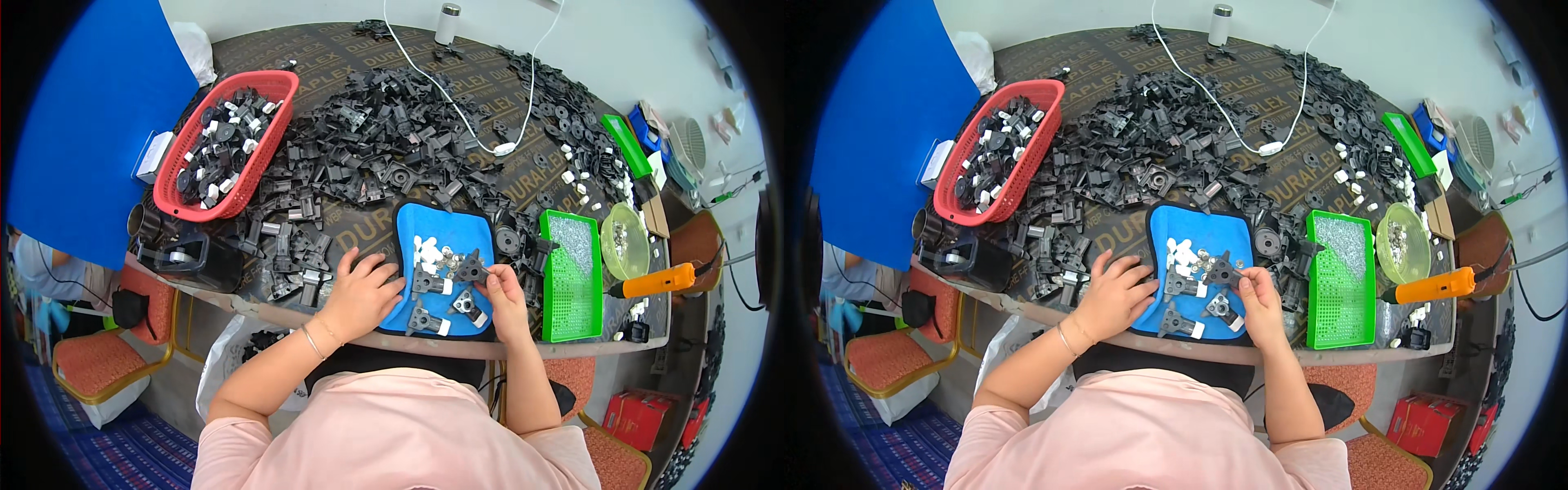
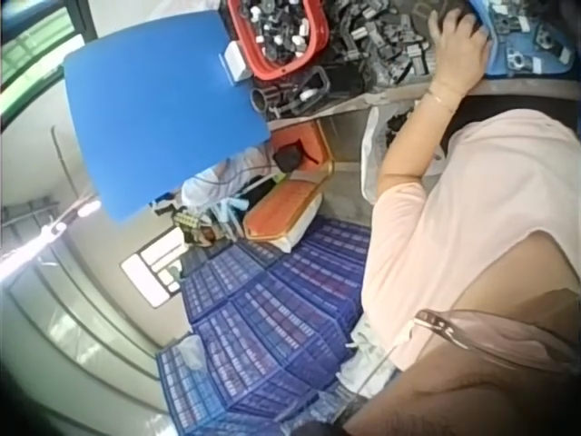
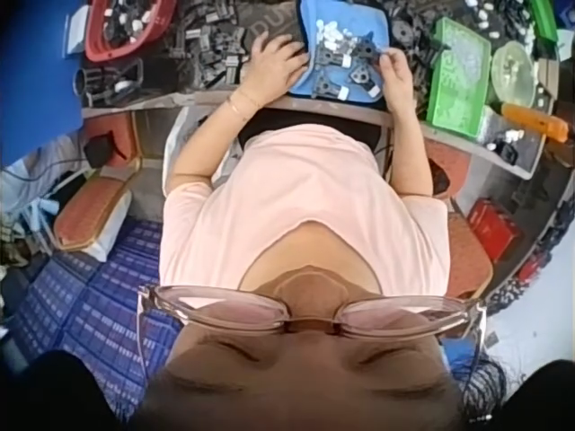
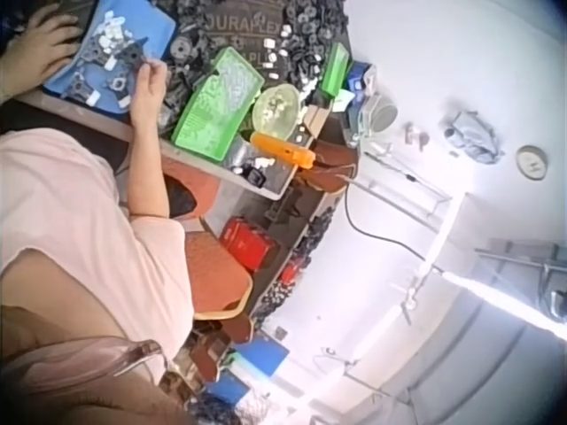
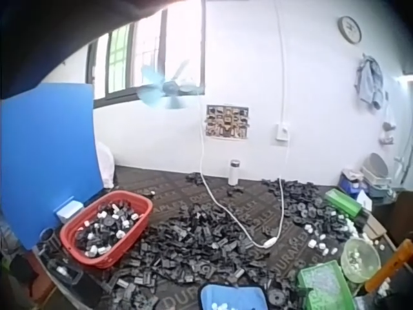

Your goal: Assembling small electronic components using an electric screwdriver at a workbench.

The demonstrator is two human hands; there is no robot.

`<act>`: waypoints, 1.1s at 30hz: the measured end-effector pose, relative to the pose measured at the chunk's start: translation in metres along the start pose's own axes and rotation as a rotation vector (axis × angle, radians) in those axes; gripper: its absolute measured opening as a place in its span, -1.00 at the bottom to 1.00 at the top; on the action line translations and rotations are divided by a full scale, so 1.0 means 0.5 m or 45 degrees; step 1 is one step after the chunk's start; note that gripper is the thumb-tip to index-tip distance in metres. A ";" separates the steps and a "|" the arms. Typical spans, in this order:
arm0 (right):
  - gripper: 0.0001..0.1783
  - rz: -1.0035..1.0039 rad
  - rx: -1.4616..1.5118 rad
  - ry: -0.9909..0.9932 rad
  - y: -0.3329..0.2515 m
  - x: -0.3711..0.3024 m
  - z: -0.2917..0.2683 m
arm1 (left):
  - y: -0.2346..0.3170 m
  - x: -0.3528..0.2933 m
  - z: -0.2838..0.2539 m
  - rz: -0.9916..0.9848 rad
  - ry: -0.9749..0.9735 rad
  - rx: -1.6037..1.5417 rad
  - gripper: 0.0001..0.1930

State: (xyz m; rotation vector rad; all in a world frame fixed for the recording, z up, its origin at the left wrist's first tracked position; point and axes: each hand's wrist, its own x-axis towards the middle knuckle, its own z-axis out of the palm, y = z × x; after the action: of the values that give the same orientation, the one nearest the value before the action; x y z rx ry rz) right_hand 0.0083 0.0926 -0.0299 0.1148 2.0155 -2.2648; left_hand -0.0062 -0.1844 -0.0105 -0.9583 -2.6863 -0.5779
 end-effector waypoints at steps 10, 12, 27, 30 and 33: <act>-0.82 0.011 -0.029 0.026 -0.007 -0.001 -0.001 | -0.033 -0.013 -0.087 -0.240 0.019 0.587 -0.86; -0.81 0.016 -0.021 0.029 -0.009 0.002 0.003 | -0.007 -0.007 -0.085 -0.225 0.048 0.420 -0.84; -0.70 -0.509 -1.367 -0.096 -0.108 0.076 0.179 | -0.006 0.018 -0.097 -0.845 0.239 -1.538 -0.73; -0.71 -0.594 -1.758 -0.089 -0.107 0.090 0.210 | -0.026 0.014 -0.103 -0.877 0.181 -1.356 -0.76; -0.76 -0.520 -1.743 -0.109 -0.091 0.099 0.223 | -0.040 0.009 -0.085 -0.573 0.202 -1.063 -0.76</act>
State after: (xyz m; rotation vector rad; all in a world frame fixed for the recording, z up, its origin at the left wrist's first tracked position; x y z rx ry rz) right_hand -0.0451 -0.0142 0.0215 -0.5146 3.1579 -0.5117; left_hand -0.0188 -0.2147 0.0235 -0.3859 -2.5023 -1.8652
